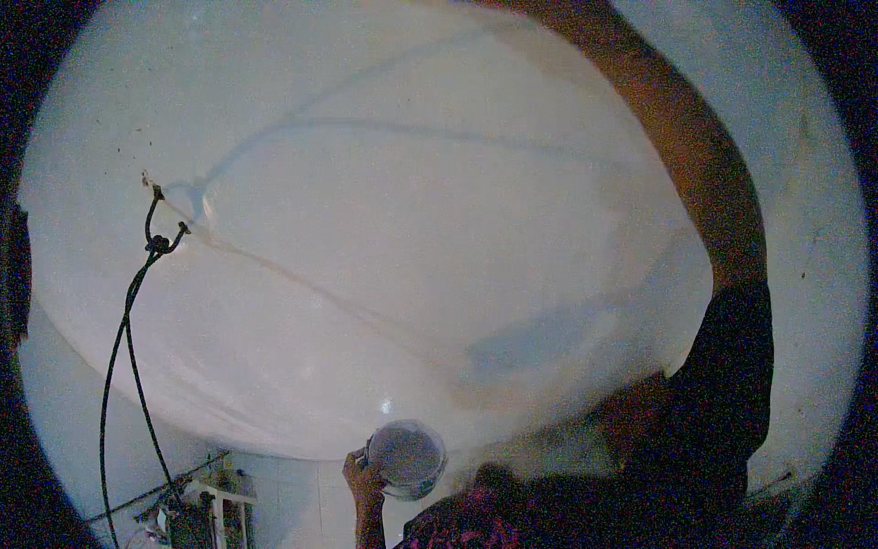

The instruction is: Painting the ceiling with white paint using a brush.

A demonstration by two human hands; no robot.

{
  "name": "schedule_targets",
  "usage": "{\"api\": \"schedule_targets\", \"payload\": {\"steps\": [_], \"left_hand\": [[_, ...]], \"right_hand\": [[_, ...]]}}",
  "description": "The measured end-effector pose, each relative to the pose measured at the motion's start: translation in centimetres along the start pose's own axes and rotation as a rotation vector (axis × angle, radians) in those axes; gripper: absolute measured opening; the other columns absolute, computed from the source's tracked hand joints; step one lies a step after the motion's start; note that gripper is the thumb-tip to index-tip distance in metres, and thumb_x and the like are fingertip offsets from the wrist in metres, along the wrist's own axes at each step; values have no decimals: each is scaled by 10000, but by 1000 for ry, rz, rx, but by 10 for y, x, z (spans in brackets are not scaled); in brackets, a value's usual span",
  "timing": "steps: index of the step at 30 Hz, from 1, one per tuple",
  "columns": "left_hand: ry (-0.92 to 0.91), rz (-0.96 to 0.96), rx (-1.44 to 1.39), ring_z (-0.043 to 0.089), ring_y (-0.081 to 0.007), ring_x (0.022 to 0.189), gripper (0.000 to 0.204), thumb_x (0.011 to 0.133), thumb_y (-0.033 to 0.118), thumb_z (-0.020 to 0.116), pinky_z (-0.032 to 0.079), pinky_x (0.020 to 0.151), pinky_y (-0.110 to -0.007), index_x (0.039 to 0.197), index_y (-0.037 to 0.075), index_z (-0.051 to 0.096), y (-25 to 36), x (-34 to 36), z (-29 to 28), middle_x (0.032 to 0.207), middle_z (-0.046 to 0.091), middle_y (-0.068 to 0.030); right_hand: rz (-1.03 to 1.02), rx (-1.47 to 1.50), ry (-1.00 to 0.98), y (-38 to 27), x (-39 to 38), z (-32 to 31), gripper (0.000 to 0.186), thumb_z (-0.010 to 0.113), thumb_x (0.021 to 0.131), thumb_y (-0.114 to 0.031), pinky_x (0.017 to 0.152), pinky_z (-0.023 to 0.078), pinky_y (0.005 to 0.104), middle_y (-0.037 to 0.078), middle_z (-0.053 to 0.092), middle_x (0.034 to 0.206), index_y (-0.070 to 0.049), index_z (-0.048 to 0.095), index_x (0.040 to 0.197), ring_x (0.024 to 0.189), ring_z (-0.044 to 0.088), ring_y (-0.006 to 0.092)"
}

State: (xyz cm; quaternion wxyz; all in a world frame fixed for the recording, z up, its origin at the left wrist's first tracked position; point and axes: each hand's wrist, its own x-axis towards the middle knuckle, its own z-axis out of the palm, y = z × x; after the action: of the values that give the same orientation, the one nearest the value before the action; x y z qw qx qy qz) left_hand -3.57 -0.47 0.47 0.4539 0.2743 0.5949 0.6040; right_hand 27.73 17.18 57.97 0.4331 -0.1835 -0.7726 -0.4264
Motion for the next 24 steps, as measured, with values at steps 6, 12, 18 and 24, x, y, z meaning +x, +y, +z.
{"api": "schedule_targets", "payload": {"steps": [6, 12, 18, 24], "left_hand": [[10, 35, -7, 572, -171, 609, 399, 669, 113, 702, 452, 477, -286, 1013, -14, 545, -3, -11, -5, 804, 640, -123], [55, -46, 36, 565, -157, 545, 405, 614, -78, 613, 444, 474, -256, 1003, -50, 501, 9, -14, 6, 754, 630, -139], [9, -37, -53, 590, -175, 645, 400, 617, -74, 623, 474, 566, -293, 1001, -44, 515, -13, -14, 7, 781, 634, -138], [42, -65, -123, 585, -184, 656, 421, 599, -57, 632, 471, 590, -294, 1003, -49, 512, -4, -21, 12, 790, 631, -128]], "right_hand": [[-197, -152, 105, -40, -48, 64, 219, 671, 818, -110, 681, 518, 365, 103, 662, 858, -65, 668, 1032, 758, 637, 246], [-534, -171, -201, -150, -178, 108, 309, 620, 749, -69, 716, 514, 355, 107, 597, 778, 68, 627, 1026, 724, 593, 205], [-465, 483, -526, -188, -234, 136, 368, 680, 674, -134, 647, 481, 325, 73, 576, 720, 31, 614, 997, 664, 582, 187], [115, 701, -661, -122, -182, 140, 298, 642, 769, -261, 730, 515, 429, 135, 667, 837, -137, 671, 1038, 763, 645, 314]]}}
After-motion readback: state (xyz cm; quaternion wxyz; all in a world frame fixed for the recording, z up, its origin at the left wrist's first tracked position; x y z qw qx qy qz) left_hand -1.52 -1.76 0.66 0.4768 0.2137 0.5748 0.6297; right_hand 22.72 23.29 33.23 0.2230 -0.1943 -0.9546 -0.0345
